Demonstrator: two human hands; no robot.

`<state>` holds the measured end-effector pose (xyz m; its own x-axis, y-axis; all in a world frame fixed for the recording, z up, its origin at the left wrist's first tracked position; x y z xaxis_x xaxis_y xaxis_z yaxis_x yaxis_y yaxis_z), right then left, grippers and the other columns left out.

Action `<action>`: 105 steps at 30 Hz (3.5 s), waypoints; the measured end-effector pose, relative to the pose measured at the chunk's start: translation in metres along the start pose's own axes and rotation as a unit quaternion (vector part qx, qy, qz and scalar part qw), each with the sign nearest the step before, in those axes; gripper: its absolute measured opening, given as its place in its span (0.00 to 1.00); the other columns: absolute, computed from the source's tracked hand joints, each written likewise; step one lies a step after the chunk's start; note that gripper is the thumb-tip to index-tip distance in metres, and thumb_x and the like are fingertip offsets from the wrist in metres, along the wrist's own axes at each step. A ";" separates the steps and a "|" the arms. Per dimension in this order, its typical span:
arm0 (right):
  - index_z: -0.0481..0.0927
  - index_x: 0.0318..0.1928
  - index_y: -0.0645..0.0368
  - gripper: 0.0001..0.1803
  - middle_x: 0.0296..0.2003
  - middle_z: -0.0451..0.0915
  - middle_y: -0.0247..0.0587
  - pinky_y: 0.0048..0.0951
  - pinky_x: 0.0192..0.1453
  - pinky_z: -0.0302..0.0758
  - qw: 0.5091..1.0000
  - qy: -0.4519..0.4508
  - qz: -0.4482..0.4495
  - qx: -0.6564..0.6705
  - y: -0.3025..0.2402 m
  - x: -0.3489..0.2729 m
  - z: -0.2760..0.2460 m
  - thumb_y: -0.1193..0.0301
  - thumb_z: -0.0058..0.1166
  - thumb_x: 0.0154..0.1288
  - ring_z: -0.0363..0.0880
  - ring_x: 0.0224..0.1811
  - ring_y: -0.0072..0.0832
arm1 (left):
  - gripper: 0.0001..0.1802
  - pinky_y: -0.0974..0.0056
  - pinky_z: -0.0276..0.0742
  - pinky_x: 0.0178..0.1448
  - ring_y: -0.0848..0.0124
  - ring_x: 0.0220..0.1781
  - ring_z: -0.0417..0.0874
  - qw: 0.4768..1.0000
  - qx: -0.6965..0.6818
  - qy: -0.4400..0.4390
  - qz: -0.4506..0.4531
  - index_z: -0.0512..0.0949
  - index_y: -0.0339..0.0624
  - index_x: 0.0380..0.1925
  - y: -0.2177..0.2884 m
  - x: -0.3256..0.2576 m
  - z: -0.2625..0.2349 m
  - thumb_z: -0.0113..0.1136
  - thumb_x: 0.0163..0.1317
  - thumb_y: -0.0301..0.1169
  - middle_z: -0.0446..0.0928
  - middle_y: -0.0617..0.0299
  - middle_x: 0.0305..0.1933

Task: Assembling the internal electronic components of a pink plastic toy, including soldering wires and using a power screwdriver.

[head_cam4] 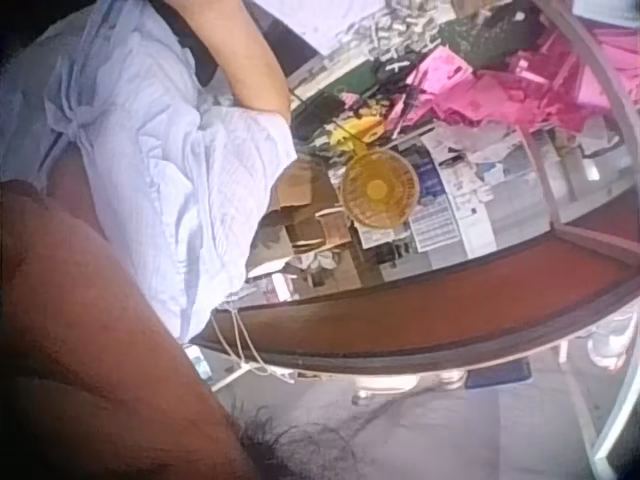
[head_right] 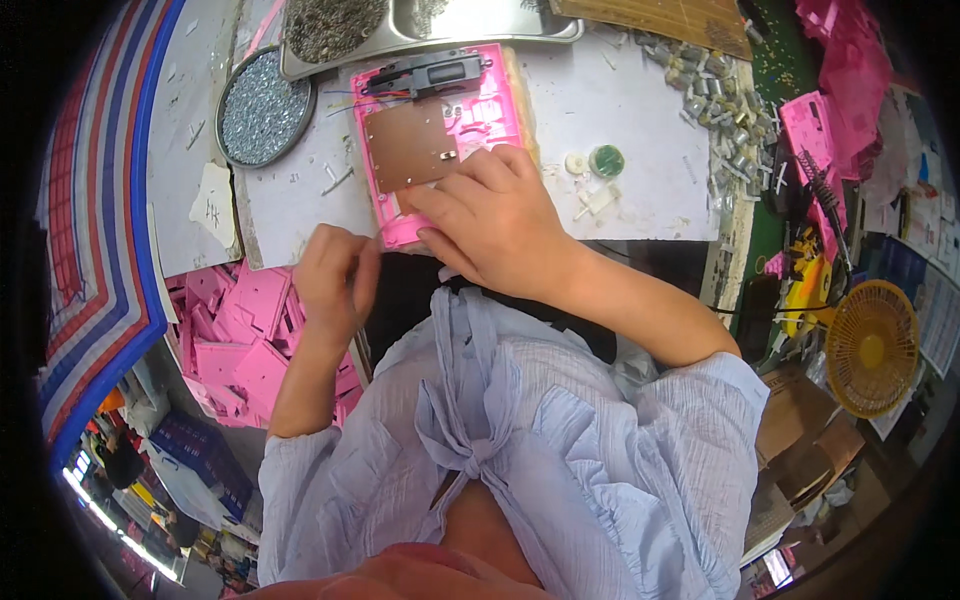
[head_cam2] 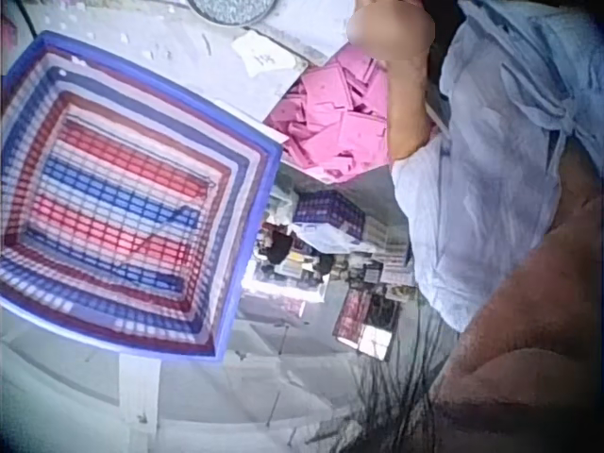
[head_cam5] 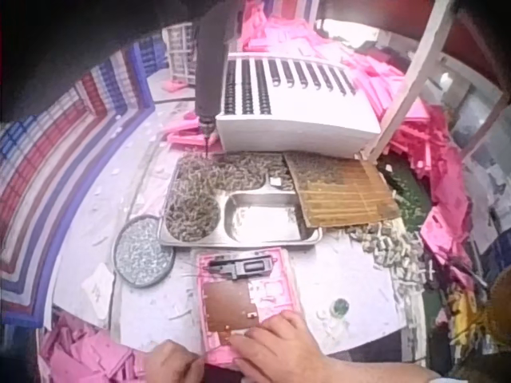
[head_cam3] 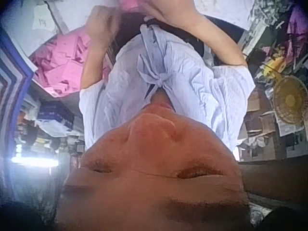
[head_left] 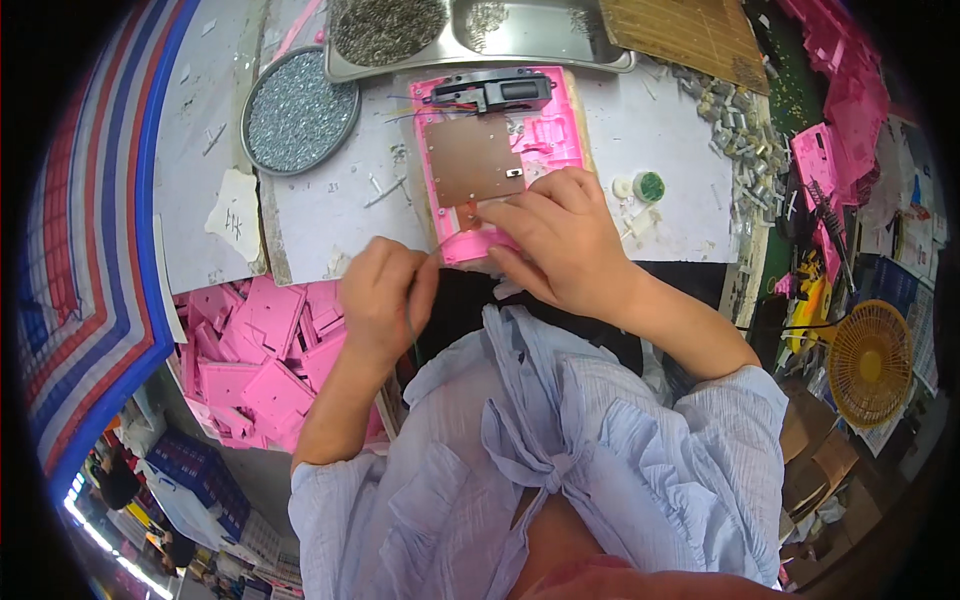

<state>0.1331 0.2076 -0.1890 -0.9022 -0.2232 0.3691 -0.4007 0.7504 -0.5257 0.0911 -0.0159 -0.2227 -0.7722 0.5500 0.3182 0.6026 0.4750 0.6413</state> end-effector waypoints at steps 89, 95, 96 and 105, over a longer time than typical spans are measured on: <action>0.84 0.39 0.54 0.13 0.48 0.82 0.34 0.42 0.55 0.75 0.994 -0.085 -0.061 -0.019 0.046 0.003 -0.042 0.70 0.70 0.51 0.76 0.54 0.42 | 0.13 0.60 0.76 0.36 0.63 0.34 0.79 0.971 -0.147 -0.170 0.080 0.85 0.43 0.38 -0.013 0.040 0.001 0.77 0.52 0.27 0.74 0.59 0.33; 0.84 0.41 0.55 0.12 0.48 0.82 0.36 0.43 0.56 0.75 0.997 -0.069 -0.030 0.031 0.064 0.002 -0.060 0.70 0.68 0.55 0.77 0.54 0.43 | 0.15 0.60 0.73 0.33 0.63 0.31 0.77 0.972 -0.103 -0.197 0.077 0.85 0.42 0.39 -0.009 0.038 -0.005 0.77 0.49 0.25 0.72 0.60 0.31; 0.84 0.41 0.55 0.11 0.48 0.82 0.36 0.43 0.57 0.75 0.997 -0.062 -0.012 0.054 0.077 -0.001 -0.072 0.70 0.68 0.56 0.77 0.54 0.43 | 0.15 0.60 0.73 0.33 0.63 0.31 0.77 0.972 -0.105 -0.197 0.075 0.86 0.42 0.39 -0.010 0.039 -0.003 0.76 0.50 0.25 0.72 0.60 0.32; 0.82 0.34 0.57 0.07 0.31 0.83 0.44 0.45 0.40 0.80 0.927 -0.030 0.245 -0.284 0.166 -0.009 -0.090 0.67 0.61 0.62 0.84 0.37 0.45 | 0.16 0.58 0.78 0.40 0.60 0.35 0.80 0.944 -0.069 -0.322 0.033 0.85 0.41 0.42 0.018 0.070 -0.024 0.76 0.51 0.26 0.74 0.57 0.34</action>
<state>0.0893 0.3903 -0.2114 -0.9679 0.2089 0.1398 0.1921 0.9735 -0.1243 0.0430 0.0143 -0.1726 -0.4246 0.8997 -0.1010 0.5791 0.3557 0.7336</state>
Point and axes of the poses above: each hand's wrist, its own x-axis towards the middle knuckle, its own z-axis out of the palm, y = z × x, the point moved 2 cm from there along x, towards the middle knuckle
